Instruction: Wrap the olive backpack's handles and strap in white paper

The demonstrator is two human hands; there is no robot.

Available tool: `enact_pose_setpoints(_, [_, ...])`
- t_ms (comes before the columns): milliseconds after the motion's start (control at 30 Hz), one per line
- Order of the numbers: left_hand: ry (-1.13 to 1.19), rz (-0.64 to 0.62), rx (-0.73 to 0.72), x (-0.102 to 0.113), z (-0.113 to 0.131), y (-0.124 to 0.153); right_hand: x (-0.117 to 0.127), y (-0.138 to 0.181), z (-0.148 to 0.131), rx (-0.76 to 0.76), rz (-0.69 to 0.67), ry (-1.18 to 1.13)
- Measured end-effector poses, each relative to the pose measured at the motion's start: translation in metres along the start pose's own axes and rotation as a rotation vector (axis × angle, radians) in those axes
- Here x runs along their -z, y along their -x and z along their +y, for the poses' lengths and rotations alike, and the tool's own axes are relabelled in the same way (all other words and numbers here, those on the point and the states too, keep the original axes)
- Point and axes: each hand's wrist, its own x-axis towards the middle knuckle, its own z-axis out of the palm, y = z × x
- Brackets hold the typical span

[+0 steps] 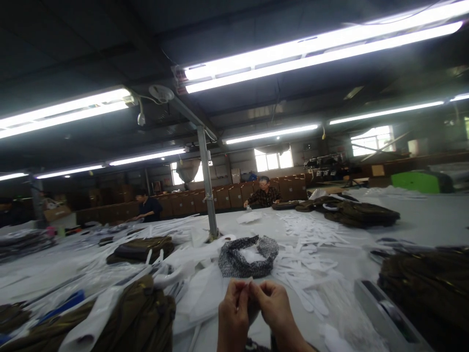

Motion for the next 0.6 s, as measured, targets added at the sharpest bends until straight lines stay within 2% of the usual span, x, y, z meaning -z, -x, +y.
enact_pose_setpoints(200, [0.229,-0.054,0.2,0.003,0.009,-0.005,0.006,-0.003,-0.001,-0.046,-0.207,-0.125])
enact_pose_setpoints(300, [0.301,-0.091,0.247,0.002,0.011,-0.006,0.01,-0.004,-0.003,-0.043,-0.186,-0.101])
enact_pose_setpoints(400, [0.321,-0.116,0.235,-0.001,0.01,-0.006,0.011,-0.006,-0.004,-0.077,-0.148,-0.03])
enact_pose_setpoints(600, [0.269,-0.076,0.203,-0.006,0.01,-0.009,0.008,-0.007,-0.007,-0.096,-0.07,0.057])
